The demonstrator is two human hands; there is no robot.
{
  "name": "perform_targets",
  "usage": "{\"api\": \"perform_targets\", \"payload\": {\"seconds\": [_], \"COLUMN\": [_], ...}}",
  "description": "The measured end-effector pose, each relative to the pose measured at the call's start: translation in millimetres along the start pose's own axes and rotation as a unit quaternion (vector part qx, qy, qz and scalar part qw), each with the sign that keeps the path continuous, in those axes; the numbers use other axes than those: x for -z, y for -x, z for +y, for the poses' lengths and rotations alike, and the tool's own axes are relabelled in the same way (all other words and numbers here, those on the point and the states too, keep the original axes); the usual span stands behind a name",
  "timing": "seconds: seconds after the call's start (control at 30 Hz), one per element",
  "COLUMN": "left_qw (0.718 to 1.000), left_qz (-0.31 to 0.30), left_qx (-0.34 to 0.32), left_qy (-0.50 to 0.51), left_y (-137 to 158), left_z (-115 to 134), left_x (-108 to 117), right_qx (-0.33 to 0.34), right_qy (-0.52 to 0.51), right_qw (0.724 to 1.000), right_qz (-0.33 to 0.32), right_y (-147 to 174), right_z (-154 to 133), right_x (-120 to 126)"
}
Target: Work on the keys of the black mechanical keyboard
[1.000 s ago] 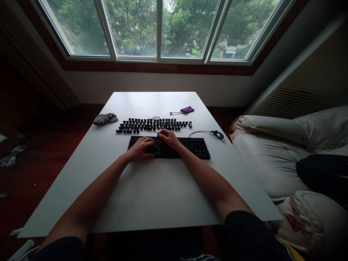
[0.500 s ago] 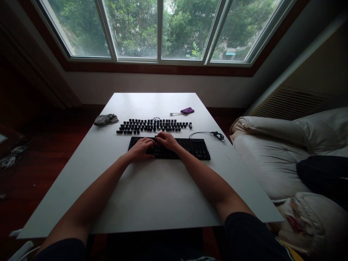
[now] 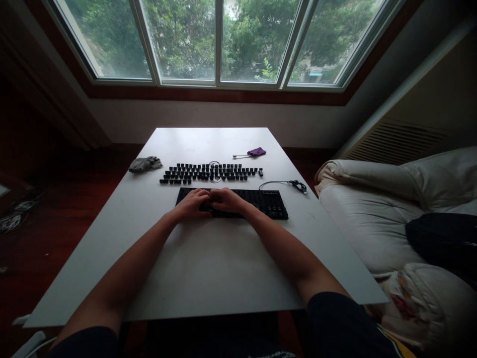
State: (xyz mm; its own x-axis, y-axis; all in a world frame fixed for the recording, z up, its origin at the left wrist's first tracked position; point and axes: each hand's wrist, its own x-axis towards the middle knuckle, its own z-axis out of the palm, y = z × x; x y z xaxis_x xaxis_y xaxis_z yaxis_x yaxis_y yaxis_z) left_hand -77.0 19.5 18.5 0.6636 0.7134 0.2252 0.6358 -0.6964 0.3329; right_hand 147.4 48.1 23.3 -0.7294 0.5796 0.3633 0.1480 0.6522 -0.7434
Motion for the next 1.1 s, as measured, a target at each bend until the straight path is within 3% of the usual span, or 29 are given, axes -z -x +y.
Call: {"api": "perform_targets", "payload": {"seconds": [0.23,0.53,0.7,0.83,0.93,1.1], "left_qw": [1.000,1.000,1.000,1.000,1.000,1.000], "left_qz": [0.007,0.010,0.012,0.012,0.011,0.011], "left_qx": [0.006,0.006,0.004,0.003,0.004,0.005], "left_qy": [0.020,0.023,0.012,0.010,0.015,0.022], "left_y": [2,1,2,1,0,0], "left_z": [3,3,2,2,4,4], "left_x": [2,1,0,1,2,3], "right_qx": [-0.007,-0.020,-0.007,-0.005,-0.022,-0.060], "right_qy": [-0.004,-0.052,-0.044,-0.049,-0.126,-0.282], "right_qw": [0.999,0.998,0.999,0.998,0.990,0.939], "right_qz": [0.033,-0.007,0.004,0.037,0.058,0.190], "right_y": [0,-3,-5,-5,-3,-7], "right_z": [5,4,3,8,13,9], "right_x": [2,8,7,1,-5,-1]}}
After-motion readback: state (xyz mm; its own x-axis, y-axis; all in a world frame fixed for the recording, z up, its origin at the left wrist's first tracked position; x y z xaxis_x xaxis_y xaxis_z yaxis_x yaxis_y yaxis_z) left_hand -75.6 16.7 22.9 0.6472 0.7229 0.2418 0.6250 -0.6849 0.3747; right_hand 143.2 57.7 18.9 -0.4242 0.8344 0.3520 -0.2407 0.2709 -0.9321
